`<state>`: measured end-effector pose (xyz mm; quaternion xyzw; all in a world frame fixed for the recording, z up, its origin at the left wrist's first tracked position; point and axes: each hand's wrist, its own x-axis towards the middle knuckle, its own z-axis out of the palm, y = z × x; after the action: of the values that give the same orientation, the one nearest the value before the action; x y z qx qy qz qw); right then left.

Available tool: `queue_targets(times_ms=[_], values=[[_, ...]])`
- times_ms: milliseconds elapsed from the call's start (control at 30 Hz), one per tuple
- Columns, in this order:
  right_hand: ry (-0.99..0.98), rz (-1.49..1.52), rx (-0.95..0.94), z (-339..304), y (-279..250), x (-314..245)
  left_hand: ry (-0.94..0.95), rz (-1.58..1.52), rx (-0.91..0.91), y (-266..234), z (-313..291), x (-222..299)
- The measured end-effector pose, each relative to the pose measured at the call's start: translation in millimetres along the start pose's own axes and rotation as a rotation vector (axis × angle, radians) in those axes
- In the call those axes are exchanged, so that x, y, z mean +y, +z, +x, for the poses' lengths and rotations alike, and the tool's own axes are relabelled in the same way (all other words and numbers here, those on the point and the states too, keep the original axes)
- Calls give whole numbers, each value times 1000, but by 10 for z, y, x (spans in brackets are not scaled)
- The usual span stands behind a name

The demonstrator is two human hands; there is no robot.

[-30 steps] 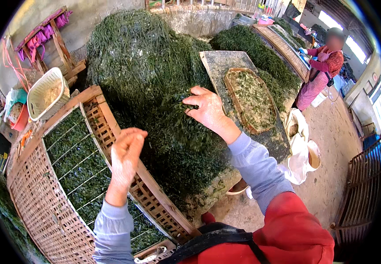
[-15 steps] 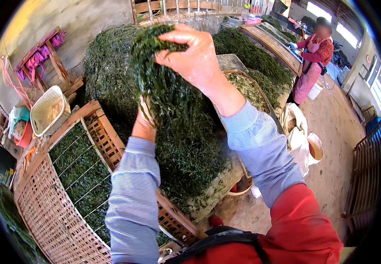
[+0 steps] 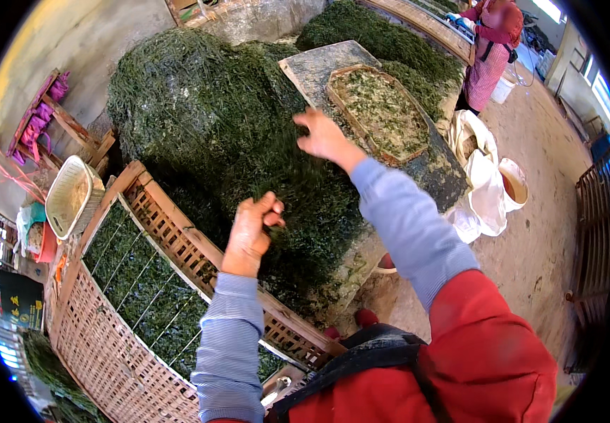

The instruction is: The person processes tea leaves by hand, transferring them from large piles onto drying racks and using a rectangular tool to spread and level the leaves across the mesh surface.

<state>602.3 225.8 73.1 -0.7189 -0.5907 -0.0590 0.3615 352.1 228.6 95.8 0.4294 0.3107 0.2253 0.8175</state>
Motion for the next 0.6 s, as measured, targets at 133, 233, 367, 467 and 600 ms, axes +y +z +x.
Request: queue_targets(times_ms=[133,233,367,467,600], values=[[151,254,-159,-1119,333,252,-1,-228,4,263,22,572],[511,224,-340,-1384,547,457,113,-238,-68,534,-84,1061],[243,231,341,-1037,-5,-265,129,-481,-320,441,-120,1410],[-155,620,361,-682,-541,-1062,165,-194,-39,706,-178,1260],[-122,722,-169,-487,-450,-1530,64,-277,-310,624,-178,1675]])
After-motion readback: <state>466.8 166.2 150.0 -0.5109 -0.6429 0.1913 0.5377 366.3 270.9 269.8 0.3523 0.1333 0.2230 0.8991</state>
